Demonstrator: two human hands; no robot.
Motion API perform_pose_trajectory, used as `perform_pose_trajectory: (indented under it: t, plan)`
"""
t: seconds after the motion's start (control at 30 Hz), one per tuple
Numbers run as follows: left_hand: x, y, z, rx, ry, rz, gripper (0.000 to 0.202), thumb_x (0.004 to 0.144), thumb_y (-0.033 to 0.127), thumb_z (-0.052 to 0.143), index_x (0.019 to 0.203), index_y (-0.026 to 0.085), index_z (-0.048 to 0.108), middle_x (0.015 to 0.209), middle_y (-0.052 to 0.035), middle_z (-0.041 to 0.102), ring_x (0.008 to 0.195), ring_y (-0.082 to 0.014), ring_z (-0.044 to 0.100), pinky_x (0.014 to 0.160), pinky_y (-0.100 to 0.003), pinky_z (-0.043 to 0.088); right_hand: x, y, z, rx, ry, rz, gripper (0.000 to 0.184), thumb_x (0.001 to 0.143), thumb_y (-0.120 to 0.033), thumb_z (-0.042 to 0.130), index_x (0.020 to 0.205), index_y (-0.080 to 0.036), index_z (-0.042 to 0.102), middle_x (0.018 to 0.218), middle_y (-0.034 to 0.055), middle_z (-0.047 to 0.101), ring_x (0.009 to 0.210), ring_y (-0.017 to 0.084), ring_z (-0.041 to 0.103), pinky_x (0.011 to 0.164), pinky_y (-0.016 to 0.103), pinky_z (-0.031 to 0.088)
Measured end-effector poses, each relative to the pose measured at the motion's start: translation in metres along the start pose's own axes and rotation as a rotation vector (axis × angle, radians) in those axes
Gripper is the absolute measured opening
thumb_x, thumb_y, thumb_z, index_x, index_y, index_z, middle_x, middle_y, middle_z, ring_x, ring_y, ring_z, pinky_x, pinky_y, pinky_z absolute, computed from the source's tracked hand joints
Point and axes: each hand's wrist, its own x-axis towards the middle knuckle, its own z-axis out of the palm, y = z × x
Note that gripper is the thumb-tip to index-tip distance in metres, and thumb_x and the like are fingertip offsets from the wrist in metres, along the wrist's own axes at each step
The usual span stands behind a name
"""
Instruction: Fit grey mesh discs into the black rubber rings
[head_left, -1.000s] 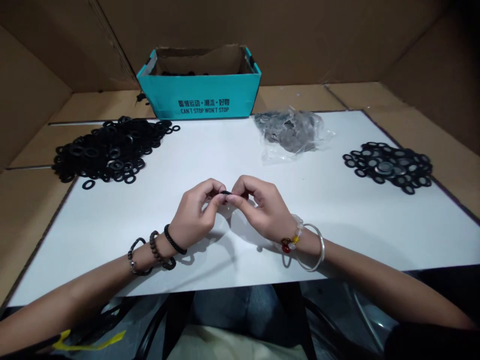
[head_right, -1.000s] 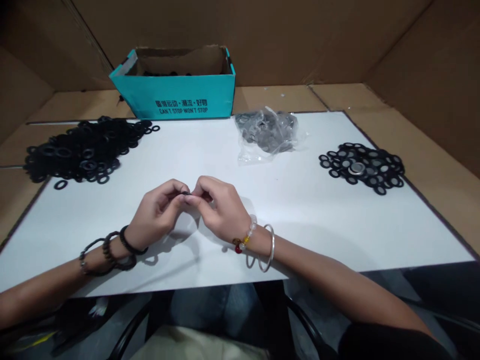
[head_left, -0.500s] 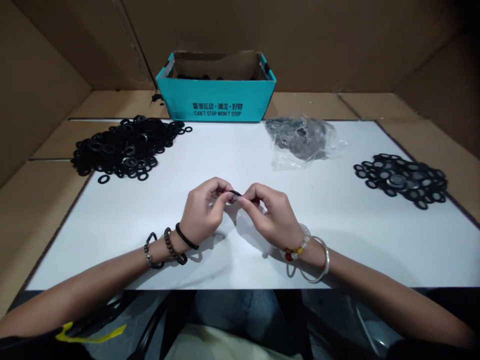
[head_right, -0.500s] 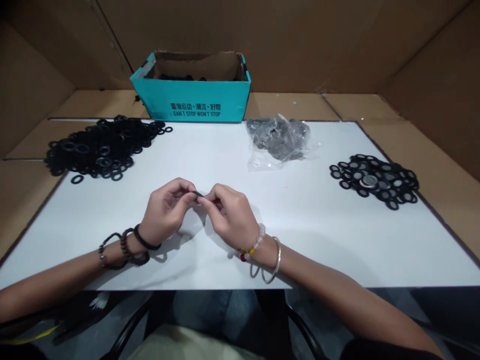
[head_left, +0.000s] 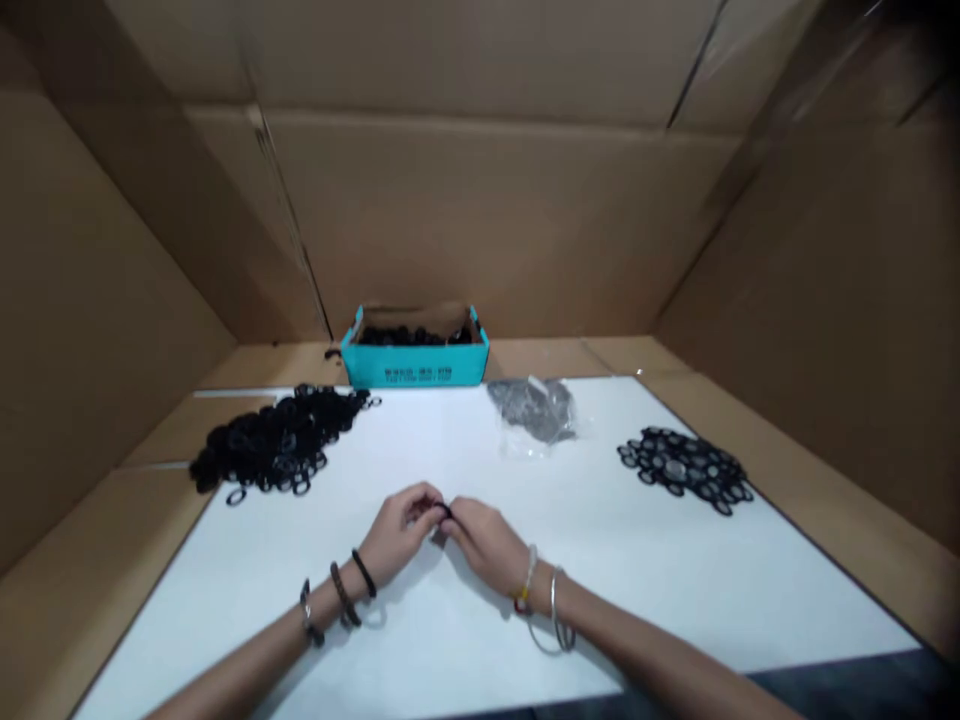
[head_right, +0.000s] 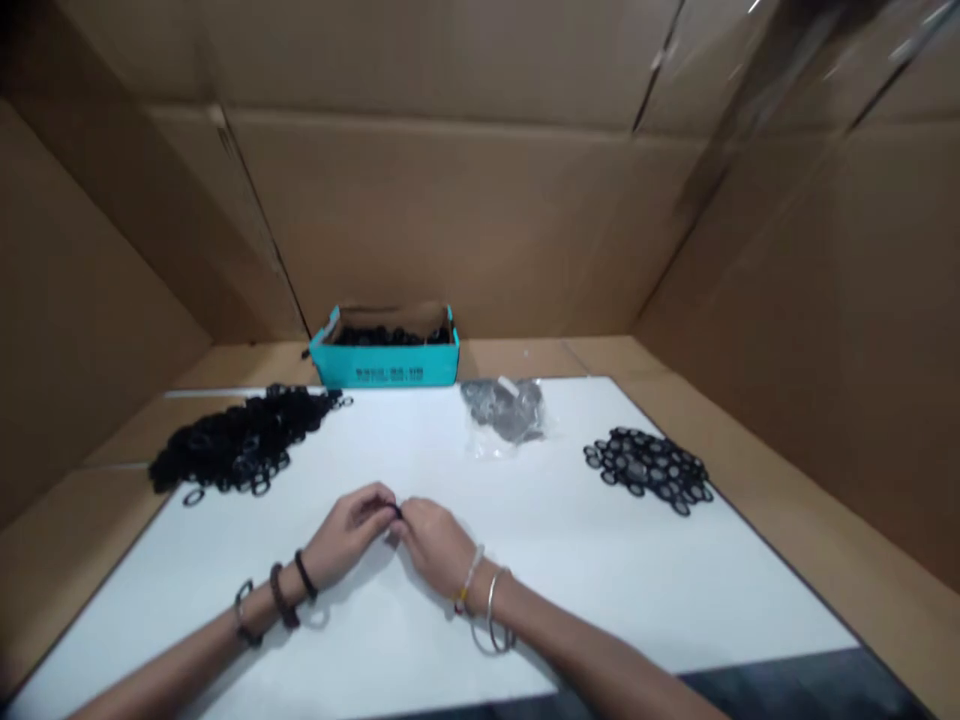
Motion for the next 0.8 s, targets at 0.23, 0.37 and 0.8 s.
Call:
perform_pose_trajectory:
  t: [0.23,0.37,0.8]
  plan:
    - [0.015,-0.02,-0.001,-0.308,0.015,-0.022,0.047,0.054,0.058,0.072,0.065,0.016,0.055,0.058,0.0006,0.049,0.06,-0.0145,0.046,0.059,-0.026,0.035,0.019,0.01,0.018,0.074,0.177,-0.075,0.041,0.085,-0.047,0.028,0.054,-0.02,0.026,0.049,-0.0031,0.031,0.048,0.011,0.033,0.047,0.025,0.027]
    - [0.021,-0.028,-0.001,-0.32,0.074,-0.011,0.049,0.05,0.06,0.073,0.064,0.016,0.055,0.055,0.0016,0.047,0.056,-0.013,0.043,0.056,-0.026,0.031,0.027,0.018,0.024,0.045,0.215,-0.12,0.046,0.081,-0.054,0.025,0.051,-0.02,0.022,0.046,-0.0033,0.025,0.044,0.011,0.028,0.044,0.025,0.022]
    - [0.009,-0.005,-0.004,-0.364,0.093,-0.23,0.035,0.057,0.042,0.076,0.067,0.011,0.063,0.059,-0.0013,0.06,0.054,-0.0101,0.047,0.054,-0.023,0.034,0.012,0.009,-0.002,0.123,0.118,-0.053,0.016,0.087,-0.028,0.043,0.081,-0.017,0.053,0.07,0.002,0.05,0.066,0.014,0.046,0.065,0.027,0.04]
